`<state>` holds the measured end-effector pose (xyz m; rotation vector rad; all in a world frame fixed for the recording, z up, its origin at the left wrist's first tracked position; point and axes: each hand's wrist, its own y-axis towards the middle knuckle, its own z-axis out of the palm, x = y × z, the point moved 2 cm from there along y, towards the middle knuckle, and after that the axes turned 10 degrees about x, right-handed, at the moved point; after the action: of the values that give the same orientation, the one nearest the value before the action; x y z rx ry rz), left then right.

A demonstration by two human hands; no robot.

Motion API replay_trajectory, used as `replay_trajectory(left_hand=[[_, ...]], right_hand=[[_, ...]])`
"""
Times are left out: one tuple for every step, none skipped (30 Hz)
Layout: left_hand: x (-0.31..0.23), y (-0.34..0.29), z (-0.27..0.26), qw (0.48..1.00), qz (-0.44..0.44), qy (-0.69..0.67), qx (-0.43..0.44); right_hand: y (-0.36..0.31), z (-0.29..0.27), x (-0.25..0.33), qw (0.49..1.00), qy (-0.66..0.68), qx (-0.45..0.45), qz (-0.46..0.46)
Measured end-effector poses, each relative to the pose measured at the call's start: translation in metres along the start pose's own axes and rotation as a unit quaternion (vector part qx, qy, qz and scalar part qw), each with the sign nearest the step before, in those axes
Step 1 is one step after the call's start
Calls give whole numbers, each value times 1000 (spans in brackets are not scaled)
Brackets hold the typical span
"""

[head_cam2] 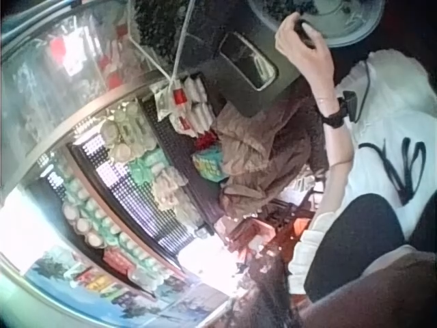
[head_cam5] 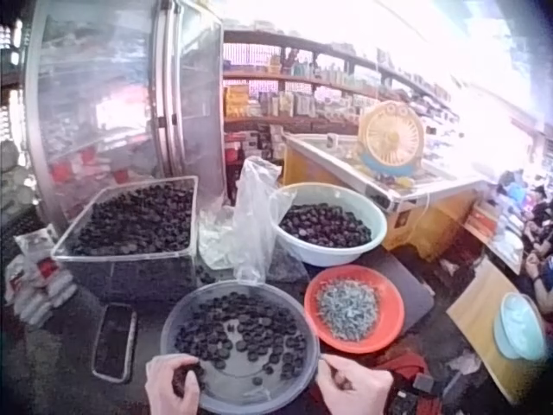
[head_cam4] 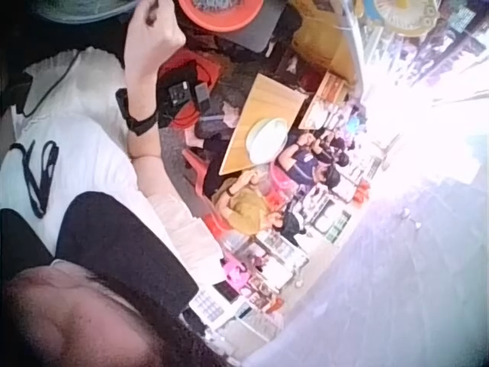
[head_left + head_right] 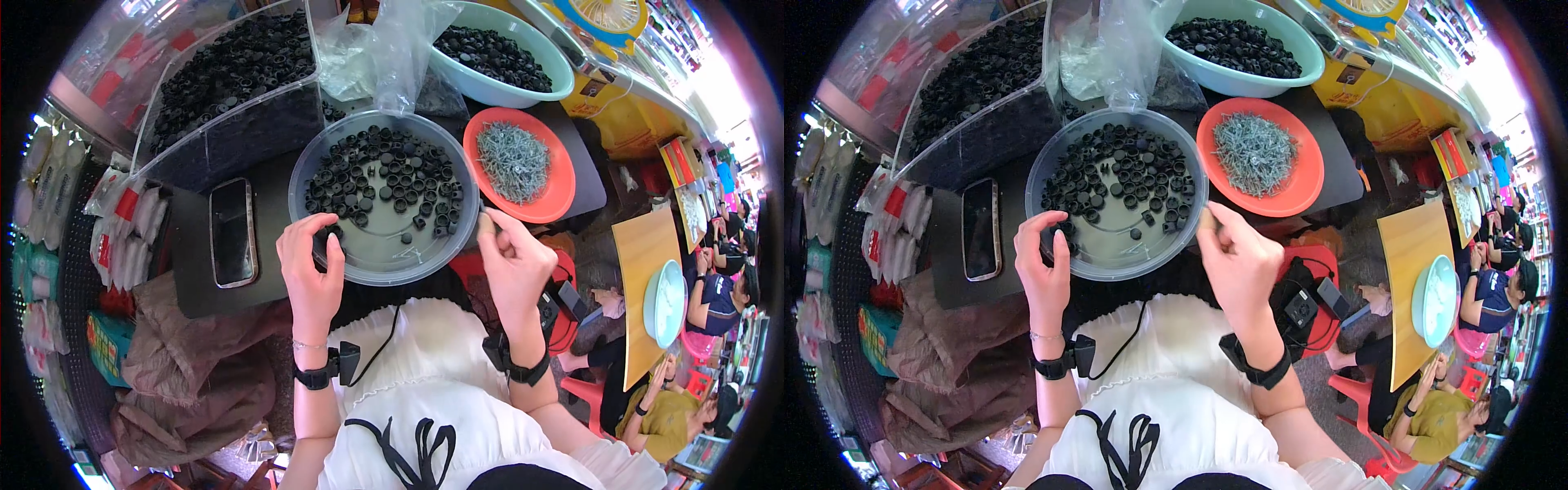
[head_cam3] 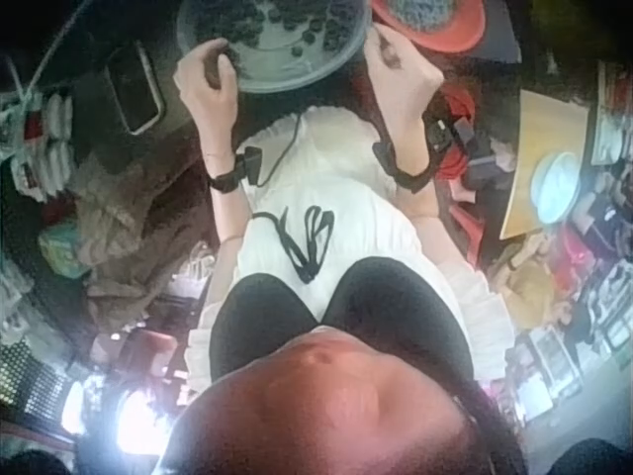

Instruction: Sorting small black plastic components and inserting silver metal pins into them.

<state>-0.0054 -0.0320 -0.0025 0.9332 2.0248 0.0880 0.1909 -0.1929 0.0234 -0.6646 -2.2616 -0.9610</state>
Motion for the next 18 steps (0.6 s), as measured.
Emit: replay_trajectory(left_hand=[[0,0,-1,1000,2,0,-3],[1,0,-1,1000,4,6,-1],[1,0,0,1000,6,11,0],[3,-1,0,1000,8,12,-5],[4,-2,-1,1000,9,14,-10],[5,-2,-2,1000,12,13,-10],[5,-2,-1,1000,16,10,-9],[4,-2,-1,1000,21,14,-12],[3,-3,-1,1000,21,15,-16],[2,-2,-1,999,29,22,-18],[1,-2,-1,999,38,29,-21],[1,-2,0,998,41,24,-28],[3,-3,0,998,42,26,-34],[5,-3,1,998,48,35,-31],[5,-2,1,997,53,44,-26],[4,-3,2,997,52,52,-32],[5,-3,2,997,53,53,-34],[6,-3,2,996,56,49,-38]], right_hand=[[8,3,7,999,-21,32,-22],[15,11,9,997,-26,39,-65],[22,17,10,993,-30,46,-109],[29,20,13,991,-43,87,-95],[38,23,4,991,-14,57,-124],[54,17,-5,992,-40,45,-111],[70,7,-17,992,-68,33,-97],[86,0,-27,979,-179,10,-101],[99,-7,-35,952,-289,-14,-103],[107,-11,-47,952,-287,-16,-107],[112,-10,-63,945,-309,23,-106],[113,-6,-74,936,-330,63,-106],[115,-3,-80,936,-328,60,-112],[117,1,-86,929,-340,95,-112],[119,5,-91,920,-352,130,-111],[120,8,-93,919,-354,123,-126],[122,11,-95,919,-353,122,-129],[124,16,-97,912,-363,129,-140]])
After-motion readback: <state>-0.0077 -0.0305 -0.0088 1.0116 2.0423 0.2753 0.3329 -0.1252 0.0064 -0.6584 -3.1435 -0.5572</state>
